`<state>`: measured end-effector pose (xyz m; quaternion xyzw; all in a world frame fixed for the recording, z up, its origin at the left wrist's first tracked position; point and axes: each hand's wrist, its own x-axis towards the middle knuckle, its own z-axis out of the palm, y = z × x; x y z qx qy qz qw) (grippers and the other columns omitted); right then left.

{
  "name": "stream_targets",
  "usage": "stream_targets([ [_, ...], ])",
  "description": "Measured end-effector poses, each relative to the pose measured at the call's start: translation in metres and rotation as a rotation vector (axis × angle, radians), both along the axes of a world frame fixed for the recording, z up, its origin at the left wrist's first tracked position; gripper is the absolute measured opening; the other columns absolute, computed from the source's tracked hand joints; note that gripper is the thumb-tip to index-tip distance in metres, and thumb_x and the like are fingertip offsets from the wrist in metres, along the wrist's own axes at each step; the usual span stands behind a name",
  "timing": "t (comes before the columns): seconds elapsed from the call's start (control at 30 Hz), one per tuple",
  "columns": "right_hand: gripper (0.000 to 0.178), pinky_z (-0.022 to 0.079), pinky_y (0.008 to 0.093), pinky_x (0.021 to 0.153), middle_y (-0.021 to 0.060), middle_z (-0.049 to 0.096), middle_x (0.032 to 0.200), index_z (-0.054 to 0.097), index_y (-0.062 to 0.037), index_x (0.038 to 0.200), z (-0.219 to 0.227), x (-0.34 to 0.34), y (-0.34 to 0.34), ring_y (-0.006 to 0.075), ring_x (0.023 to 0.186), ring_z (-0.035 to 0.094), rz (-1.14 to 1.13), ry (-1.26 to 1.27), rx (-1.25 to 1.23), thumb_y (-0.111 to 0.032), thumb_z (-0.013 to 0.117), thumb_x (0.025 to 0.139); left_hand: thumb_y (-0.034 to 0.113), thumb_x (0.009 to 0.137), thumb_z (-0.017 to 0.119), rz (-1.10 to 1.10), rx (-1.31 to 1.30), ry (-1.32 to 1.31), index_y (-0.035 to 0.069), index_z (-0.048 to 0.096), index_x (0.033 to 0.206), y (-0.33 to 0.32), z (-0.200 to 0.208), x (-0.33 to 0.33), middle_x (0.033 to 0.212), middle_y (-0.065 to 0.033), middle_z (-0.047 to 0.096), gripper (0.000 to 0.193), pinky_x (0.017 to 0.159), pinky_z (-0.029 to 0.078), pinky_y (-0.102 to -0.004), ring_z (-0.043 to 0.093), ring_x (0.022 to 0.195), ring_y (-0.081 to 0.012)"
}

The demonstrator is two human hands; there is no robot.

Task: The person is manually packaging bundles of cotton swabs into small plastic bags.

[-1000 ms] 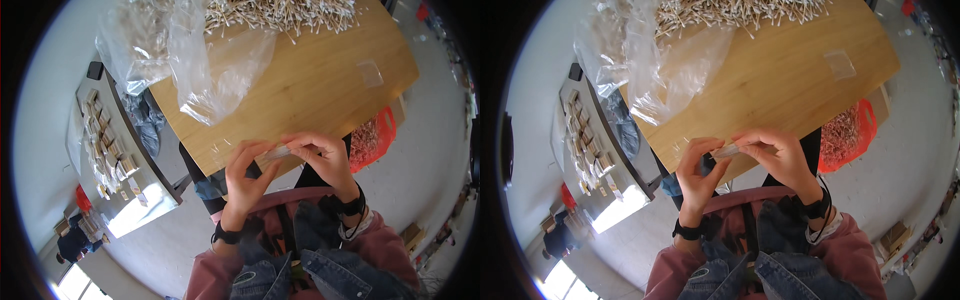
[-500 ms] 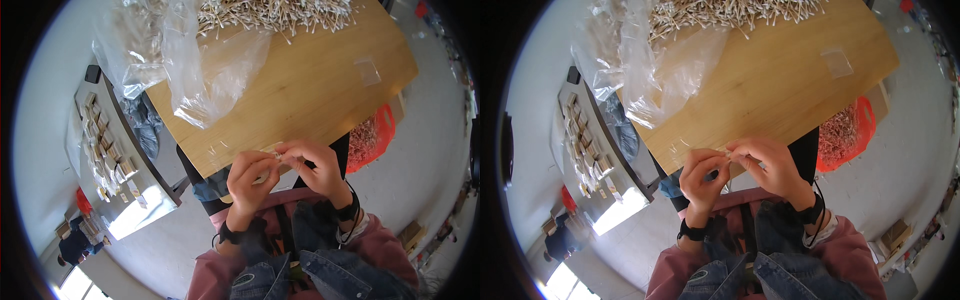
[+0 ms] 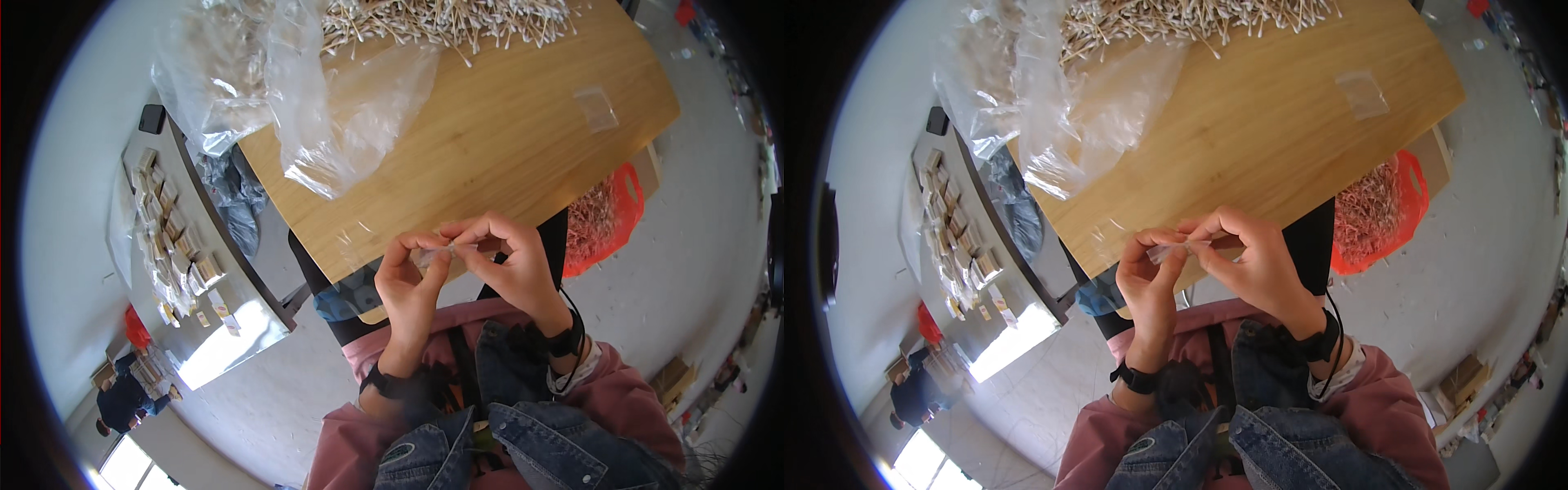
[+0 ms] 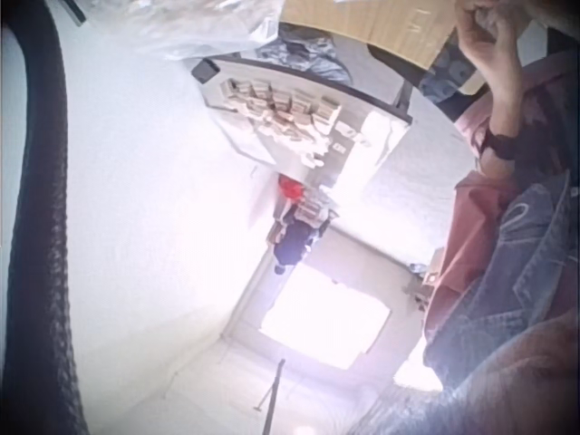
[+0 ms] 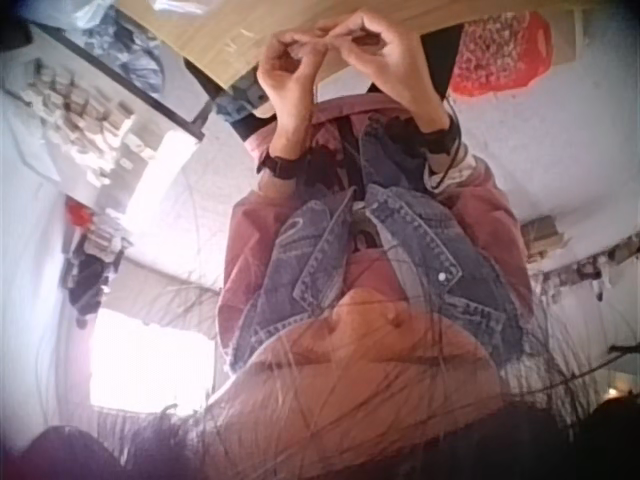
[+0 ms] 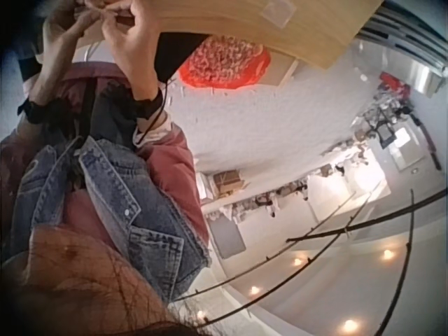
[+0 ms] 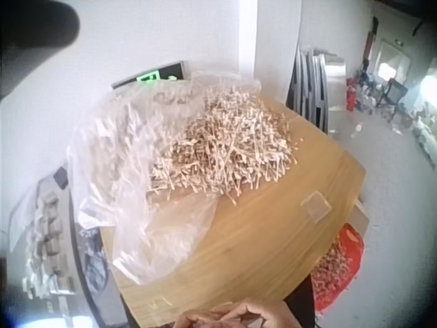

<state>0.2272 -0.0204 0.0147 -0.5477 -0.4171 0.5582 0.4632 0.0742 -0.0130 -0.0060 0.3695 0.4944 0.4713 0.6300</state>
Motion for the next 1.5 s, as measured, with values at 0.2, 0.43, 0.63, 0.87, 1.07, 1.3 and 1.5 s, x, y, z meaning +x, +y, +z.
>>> stream_targets([
  [0.2,0.008,0.055,0.0254,0.081,0.0161,0.07,0.11,0.064,0.004,0.097,0.001,0.004,0.001,0.0115,0.094,0.066,0.011,0.068,-0.106,0.001,0.066,0.091,-0.009,0.086,0.064,-0.055,-0.017,-0.118,-0.004,0.067,0.104,-0.002,-0.012,-0.019,0.111,-0.0107,0.067,0.019,0.097,0.043,-0.0321,0.06,0.106,-0.0194],
  [0.43,0.007,0.054,0.0248,0.08,0.0159,0.07,0.113,0.065,0.0038,0.098,0.0,0.008,0.003,0.0113,0.093,0.066,0.02,0.112,-0.09,0.001,0.066,0.091,-0.01,0.083,0.067,-0.132,0.085,-0.094,-0.004,0.07,0.108,0.005,-0.005,-0.024,0.11,-0.0137,0.069,0.026,0.101,0.042,-0.0357,0.06,0.109,-0.0224],
  [0.63,0.012,0.055,0.0301,0.079,0.0147,0.071,0.107,0.07,-0.0008,0.095,0.0,0.005,0.006,0.0225,0.093,0.07,0.06,-0.231,0.278,0.0,0.072,0.084,-0.003,0.076,0.077,-0.173,0.394,0.345,0.001,0.075,0.096,0.013,0.004,-0.022,0.1,-0.0103,0.071,0.02,0.093,0.048,-0.0377,0.065,0.096,-0.0242],
  [0.87,0.012,0.055,0.0367,0.082,0.0104,0.074,0.096,0.074,-0.0034,0.088,-0.007,0.014,0.018,0.0287,0.098,0.07,0.033,-0.363,0.437,0.0,0.077,0.077,0.003,0.072,0.08,-0.153,0.609,0.485,0.003,0.076,0.092,0.025,0.001,-0.021,0.095,-0.0081,0.072,0.021,0.081,0.049,-0.0358,0.066,0.085,-0.023],
  [1.07,0.013,0.055,0.0365,0.083,0.0095,0.074,0.096,0.074,-0.0019,0.091,-0.002,0.018,0.006,0.0296,0.098,0.07,0.053,-0.392,0.449,0.0,0.076,0.078,0.002,0.074,0.079,-0.157,0.618,0.513,0.003,0.076,0.094,0.013,0.006,-0.022,0.095,-0.0078,0.073,0.02,0.081,0.048,-0.0321,0.065,0.083,-0.0223],
  [1.3,0.011,0.055,0.0287,0.074,0.0106,0.075,0.096,0.075,-0.0008,0.098,0.016,0.007,-0.029,0.0174,0.089,0.07,-0.005,-0.304,0.185,-0.003,0.071,0.087,0.001,0.079,0.077,-0.186,0.436,0.438,0.001,0.074,0.093,-0.005,0.013,-0.031,0.094,-0.0102,0.071,0.014,0.073,0.05,-0.0288,0.065,0.08,-0.0214],
  [1.5,0.015,0.05,0.0213,0.061,0.0056,0.073,0.082,0.075,0.0026,0.098,0.074,-0.021,-0.072,0.0063,0.071,0.064,0.193,-0.053,-0.194,-0.01,0.07,0.091,0.004,0.083,0.077,-0.456,0.134,0.187,-0.002,0.072,0.085,-0.048,0.066,-0.068,0.08,-0.0038,0.063,0.008,0.067,0.047,-0.0238,0.059,0.072,-0.0103],
])
